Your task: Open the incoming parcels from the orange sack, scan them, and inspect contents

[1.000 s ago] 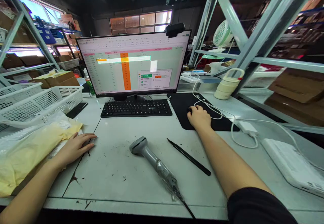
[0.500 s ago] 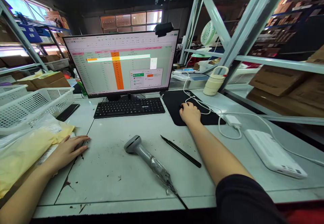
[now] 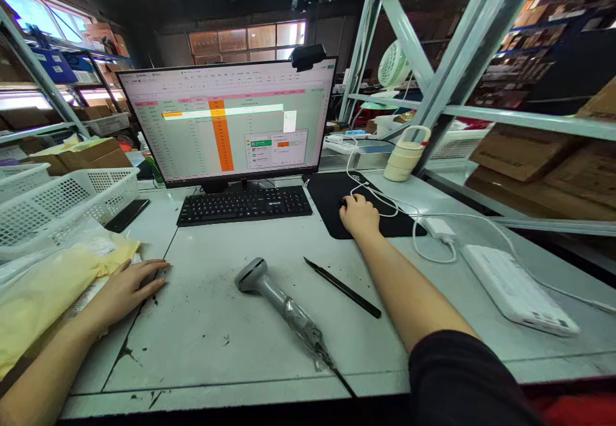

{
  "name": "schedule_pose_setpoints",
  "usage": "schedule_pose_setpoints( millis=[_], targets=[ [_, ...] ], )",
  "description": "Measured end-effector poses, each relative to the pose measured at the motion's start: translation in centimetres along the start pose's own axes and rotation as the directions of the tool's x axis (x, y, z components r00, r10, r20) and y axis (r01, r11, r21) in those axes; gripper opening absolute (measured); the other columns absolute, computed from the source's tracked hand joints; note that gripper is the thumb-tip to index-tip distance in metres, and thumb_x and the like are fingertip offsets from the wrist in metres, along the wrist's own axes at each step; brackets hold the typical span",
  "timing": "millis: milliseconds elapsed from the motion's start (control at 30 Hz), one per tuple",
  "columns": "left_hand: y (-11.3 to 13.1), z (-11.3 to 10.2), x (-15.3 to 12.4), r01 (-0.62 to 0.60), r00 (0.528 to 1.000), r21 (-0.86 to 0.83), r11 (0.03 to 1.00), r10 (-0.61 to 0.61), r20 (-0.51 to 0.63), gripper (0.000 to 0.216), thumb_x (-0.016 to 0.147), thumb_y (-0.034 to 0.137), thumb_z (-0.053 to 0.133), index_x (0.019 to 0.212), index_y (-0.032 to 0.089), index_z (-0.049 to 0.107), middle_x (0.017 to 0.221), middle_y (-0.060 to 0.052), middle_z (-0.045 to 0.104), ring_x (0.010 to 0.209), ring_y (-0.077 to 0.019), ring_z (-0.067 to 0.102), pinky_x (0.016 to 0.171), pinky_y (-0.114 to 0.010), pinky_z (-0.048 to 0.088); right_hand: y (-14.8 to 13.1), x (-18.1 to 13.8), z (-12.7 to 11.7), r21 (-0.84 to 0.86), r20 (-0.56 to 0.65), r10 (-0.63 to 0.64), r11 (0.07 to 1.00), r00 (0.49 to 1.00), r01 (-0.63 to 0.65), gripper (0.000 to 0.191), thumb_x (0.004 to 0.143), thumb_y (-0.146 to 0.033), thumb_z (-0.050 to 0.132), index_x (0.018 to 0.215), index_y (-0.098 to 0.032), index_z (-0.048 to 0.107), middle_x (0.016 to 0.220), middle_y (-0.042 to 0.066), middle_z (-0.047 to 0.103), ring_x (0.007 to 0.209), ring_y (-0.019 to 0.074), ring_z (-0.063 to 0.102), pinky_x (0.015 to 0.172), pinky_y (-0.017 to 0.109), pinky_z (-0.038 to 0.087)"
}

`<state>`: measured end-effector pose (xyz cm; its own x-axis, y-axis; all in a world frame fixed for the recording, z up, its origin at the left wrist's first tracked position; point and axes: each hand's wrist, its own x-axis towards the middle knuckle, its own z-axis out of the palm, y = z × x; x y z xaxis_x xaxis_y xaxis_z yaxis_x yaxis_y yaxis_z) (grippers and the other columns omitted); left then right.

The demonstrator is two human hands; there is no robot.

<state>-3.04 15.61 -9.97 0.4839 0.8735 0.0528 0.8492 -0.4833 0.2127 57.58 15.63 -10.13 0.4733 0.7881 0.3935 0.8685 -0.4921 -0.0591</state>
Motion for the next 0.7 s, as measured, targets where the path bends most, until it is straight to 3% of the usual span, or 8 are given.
schedule_pose_setpoints(
  millis=[467, 700],
  targets=[
    [0.51, -0.24, -0.06, 0.004, 1.0, -0.025, 1.0, -0.004, 0.003, 0.046, 0.102, 0.052, 0.046, 0.139, 0.03, 0.062, 0.148, -0.006, 0.063, 0.138, -0.0317, 0.057, 0.127, -0.07, 0.02, 0.04, 0.05, 0.04, -0.004, -0.009, -0.009, 1.0, 1.0, 0.008, 0.05, 0.101, -0.034, 0.039, 0.138, -0.014, 0.065, 0.148, 0.019, 0.057, 0.115, 0.0365, 0.064, 0.089, 0.047, 0.052],
    [0.9, -0.44, -0.17, 0.01, 1.0, -0.032, 0.999, -0.009, 0.011, 0.043, 0.103, 0.049, 0.048, 0.138, 0.03, 0.062, 0.149, -0.006, 0.062, 0.138, -0.0296, 0.056, 0.127, -0.068, 0.02, -0.13, 0.02, -0.51, 0.002, 0.05, -0.002, 1.0, 0.999, 0.002, 0.053, 0.103, -0.036, 0.036, 0.143, -0.014, 0.062, 0.152, 0.02, 0.053, 0.12, 0.0389, 0.062, 0.092, 0.048, 0.051]
  ],
)
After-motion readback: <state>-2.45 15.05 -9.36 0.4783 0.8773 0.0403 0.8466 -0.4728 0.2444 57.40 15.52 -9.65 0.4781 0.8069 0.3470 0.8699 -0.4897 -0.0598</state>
